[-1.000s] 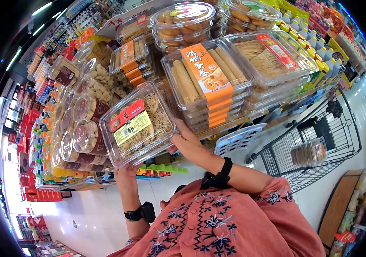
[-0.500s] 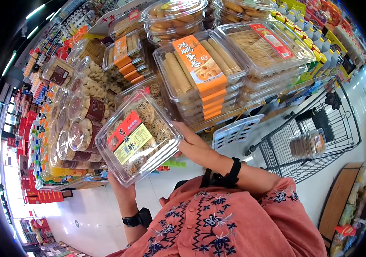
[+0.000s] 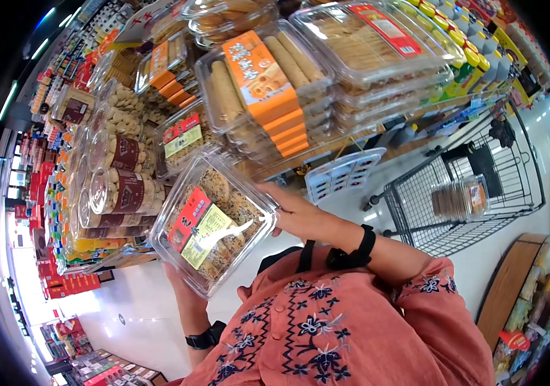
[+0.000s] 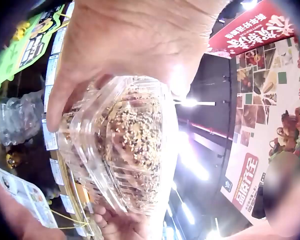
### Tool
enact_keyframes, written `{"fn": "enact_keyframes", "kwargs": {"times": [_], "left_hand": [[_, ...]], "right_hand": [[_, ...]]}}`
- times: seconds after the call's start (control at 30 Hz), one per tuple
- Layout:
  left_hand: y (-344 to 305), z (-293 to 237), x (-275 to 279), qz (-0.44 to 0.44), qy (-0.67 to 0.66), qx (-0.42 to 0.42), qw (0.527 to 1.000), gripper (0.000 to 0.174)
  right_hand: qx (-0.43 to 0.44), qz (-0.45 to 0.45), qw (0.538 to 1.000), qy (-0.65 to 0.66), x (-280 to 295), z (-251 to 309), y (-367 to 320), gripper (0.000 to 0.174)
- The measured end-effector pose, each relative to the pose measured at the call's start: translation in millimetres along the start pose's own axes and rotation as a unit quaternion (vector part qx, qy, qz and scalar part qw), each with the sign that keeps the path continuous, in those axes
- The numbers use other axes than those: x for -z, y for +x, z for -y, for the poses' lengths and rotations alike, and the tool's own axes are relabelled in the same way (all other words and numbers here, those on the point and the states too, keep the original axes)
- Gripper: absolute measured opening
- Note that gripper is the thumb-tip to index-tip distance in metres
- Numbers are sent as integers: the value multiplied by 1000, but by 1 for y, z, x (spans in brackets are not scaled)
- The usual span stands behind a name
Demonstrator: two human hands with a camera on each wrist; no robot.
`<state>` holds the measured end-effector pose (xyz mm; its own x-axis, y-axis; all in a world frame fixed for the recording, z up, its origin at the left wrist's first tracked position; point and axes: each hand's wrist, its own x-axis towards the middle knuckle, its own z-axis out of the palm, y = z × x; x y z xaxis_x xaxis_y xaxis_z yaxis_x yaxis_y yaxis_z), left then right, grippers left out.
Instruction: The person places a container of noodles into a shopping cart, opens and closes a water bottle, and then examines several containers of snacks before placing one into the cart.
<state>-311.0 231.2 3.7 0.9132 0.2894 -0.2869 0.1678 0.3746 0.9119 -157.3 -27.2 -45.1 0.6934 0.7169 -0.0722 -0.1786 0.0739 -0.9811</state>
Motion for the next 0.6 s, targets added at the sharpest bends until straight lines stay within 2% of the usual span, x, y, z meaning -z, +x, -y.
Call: {"fn": "enact_keyframes", "kwargs": {"times": [0.1, 0.2, 0.33, 0.43, 0.5, 0.6], "left_hand": [[-6, 15, -14, 15, 9, 34, 999, 79], [-7, 25, -38, 51, 34, 74, 995, 75], [4, 39, -74, 125, 66, 131, 981, 69], [12, 47, -113, 145, 106, 164, 970, 69], [25, 58, -132, 187, 132, 203, 952, 71], [46, 82, -173, 240, 162, 218, 932, 72]], "right_hand": [[13, -2, 1000, -24, 21, -10, -27, 59], [-9, -26, 1000, 14, 43, -21, -66, 61], [-68, -108, 991, 32, 70, -24, -113, 58], [-45, -165, 979, 107, 85, -37, -154, 56], [-17, -214, 967, 136, 98, -44, -192, 56], [-68, -280, 947, 140, 113, -14, -239, 54]]}}
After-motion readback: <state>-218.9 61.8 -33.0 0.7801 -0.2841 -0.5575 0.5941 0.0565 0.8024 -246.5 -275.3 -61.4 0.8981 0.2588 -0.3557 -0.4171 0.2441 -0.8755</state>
